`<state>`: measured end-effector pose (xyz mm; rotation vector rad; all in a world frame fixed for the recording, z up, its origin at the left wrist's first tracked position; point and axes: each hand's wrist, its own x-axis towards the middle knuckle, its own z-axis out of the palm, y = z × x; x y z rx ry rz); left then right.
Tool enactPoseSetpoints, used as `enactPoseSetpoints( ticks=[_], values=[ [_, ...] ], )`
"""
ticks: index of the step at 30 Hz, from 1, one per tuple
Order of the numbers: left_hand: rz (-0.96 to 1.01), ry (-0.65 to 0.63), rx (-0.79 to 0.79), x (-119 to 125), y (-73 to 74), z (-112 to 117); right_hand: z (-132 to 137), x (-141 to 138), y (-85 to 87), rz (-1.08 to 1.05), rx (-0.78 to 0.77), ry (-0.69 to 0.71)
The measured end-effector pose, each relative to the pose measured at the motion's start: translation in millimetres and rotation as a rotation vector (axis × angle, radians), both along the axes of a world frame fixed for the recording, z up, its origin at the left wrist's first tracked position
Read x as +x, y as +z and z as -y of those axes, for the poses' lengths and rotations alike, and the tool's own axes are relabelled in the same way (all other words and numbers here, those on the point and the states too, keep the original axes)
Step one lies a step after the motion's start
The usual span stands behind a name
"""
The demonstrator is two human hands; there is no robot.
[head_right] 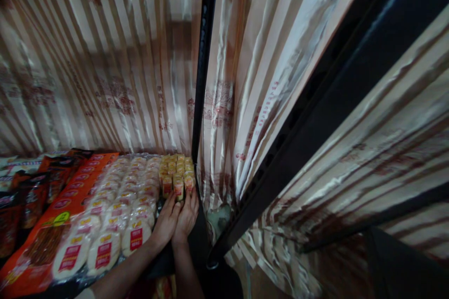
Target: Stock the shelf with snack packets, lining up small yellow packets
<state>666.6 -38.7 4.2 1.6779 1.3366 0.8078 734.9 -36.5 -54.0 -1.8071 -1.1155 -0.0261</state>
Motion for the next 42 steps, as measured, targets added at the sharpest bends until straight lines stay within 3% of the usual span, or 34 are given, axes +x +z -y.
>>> enactPoseSetpoints(
  ticks=[5, 8, 15, 23, 33, 42],
  values=[
    [0.011, 0.024, 0.092, 3, -17.4, -4, 1, 0, 2.3, 0.023, -0.046, 0.003],
    [-0.038, 0.025, 0.169, 3, -20.8, -5, 3, -2, 7.7, 0.03, -0.037, 0.005],
    [-0.095, 0.039, 0.232, 3, -17.8, -4, 5, -3, 13.2, 0.003, -0.012, -0.002],
    [-0.044, 0.044, 0.161, 1, -10.3, 1, 3, -2, 12.5, -0.022, -0.026, 0.006],
    [-0.019, 0.016, 0.242, 4, -23.5, -3, 3, -1, 12.8, -0.006, 0.01, 0.022],
    [0.029, 0.041, 0.178, 2, -15.9, 2, 6, -3, 18.6, -0.035, 0.017, 0.005]
  ],
)
